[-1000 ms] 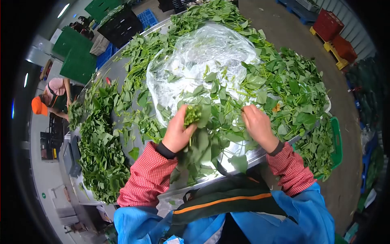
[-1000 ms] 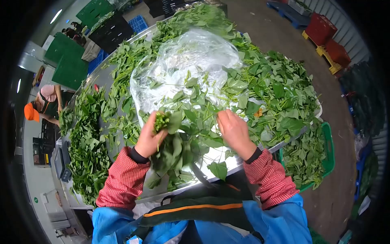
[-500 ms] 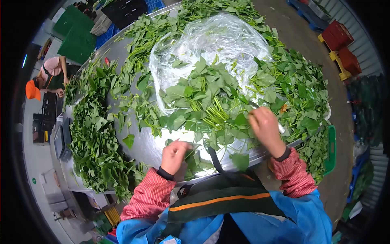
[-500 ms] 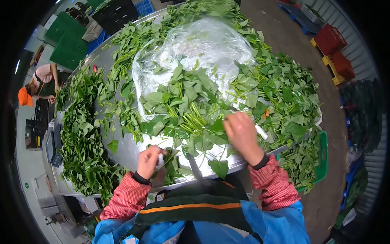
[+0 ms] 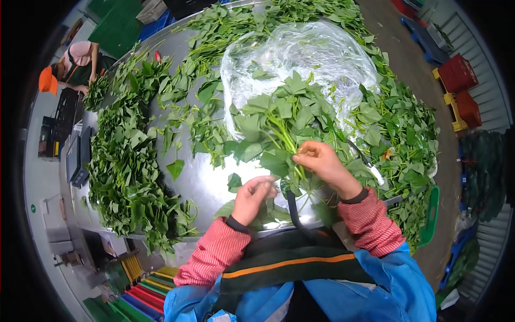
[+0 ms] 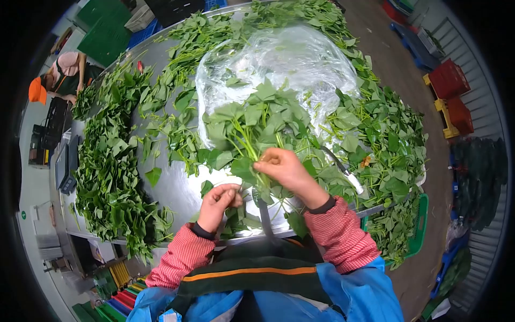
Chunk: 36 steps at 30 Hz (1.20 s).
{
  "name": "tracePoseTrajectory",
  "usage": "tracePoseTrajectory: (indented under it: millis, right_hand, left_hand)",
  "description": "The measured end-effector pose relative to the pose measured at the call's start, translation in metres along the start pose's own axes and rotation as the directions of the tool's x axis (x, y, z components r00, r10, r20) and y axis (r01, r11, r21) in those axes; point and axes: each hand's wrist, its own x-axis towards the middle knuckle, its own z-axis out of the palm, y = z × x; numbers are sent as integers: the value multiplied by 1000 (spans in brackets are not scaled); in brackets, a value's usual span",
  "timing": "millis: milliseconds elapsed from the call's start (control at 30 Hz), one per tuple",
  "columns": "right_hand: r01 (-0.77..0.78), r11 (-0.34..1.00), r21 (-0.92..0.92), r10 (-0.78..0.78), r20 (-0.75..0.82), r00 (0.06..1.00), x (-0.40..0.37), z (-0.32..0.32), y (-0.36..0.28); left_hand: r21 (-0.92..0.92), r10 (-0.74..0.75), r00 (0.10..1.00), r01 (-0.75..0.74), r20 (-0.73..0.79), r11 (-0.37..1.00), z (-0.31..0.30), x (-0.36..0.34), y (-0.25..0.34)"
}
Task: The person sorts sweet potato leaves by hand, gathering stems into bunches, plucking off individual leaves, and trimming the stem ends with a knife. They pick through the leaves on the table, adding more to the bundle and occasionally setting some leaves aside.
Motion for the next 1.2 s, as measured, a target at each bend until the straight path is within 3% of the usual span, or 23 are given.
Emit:
tracePoseTrajectory:
  millis: [67, 167, 267, 400, 433, 533, 567, 667, 767, 867, 967, 1067, 1100, 1167, 1200]
  right_hand:
    - [-15, 958, -287, 2, -49, 999, 7, -11, 32]
    - [48, 948, -315, -73, -68, 995, -4, 11, 49]
    - [46, 917, -396, -67, -39, 997, -12, 27, 55]
    - [66, 832, -550, -113, -53, 992, -21, 35, 53]
    - [22, 925, -380, -66, -102, 993, -15, 33, 59]
    - [-6, 891, -454, -29, -70, 997, -10, 33, 60]
    - [110, 899, -425, -176, -119, 977, -8, 38, 62]
    - [73, 894, -443, -148, -137, 980, -14, 38, 55]
    - [324, 635, -701, -417, 42, 908, -27, 42, 41]
    - [329, 669, -667, -360, 97, 928, -30, 35, 37]
    - [409, 683, -606, -388, 174, 905, -32, 27, 37]
    - [658, 405, -635, -596, 363, 717, -32, 26, 33]
    - [626, 491, -605, -522, 371, 768, -40, 26, 24]
    - [533, 652, -540, -361, 397, 844, -70, 26, 3]
    - [376, 815, -441, -241, 332, 912, -80, 23, 3]
  left_hand:
    - [-77, -38, 997, 33, -70, 996, 6, 6, 12]
    - [-148, -134, 969, 104, -207, 984, 27, 17, 32]
    - [-350, -281, 960, 259, -11, 900, 22, 36, 24]
    - [-365, -234, 971, 205, -38, 908, 14, 46, 16]
    - [-334, -246, 961, 192, -127, 923, 18, 42, 16]
    - [-411, -236, 971, 203, -30, 889, 13, 39, 9]
    - [-432, -203, 979, 171, -29, 886, 16, 38, 10]
    - [-480, -156, 988, 131, -12, 868, 21, 34, 8]
    - [-506, -236, 971, 226, 44, 832, 20, 38, 6]
    - [-579, -169, 972, 232, 162, 782, 24, 39, 8]
    - [-580, -169, 973, 228, 155, 782, 30, 40, 2]
    - [-507, -183, 961, 265, 206, 820, 17, 49, -11]
    - [-484, -146, 987, 163, 72, 860, 19, 51, -11]
    - [-510, -114, 992, 70, -56, 857, 18, 49, -2]
    - [-519, -99, 988, 23, -119, 854, 16, 49, 4]
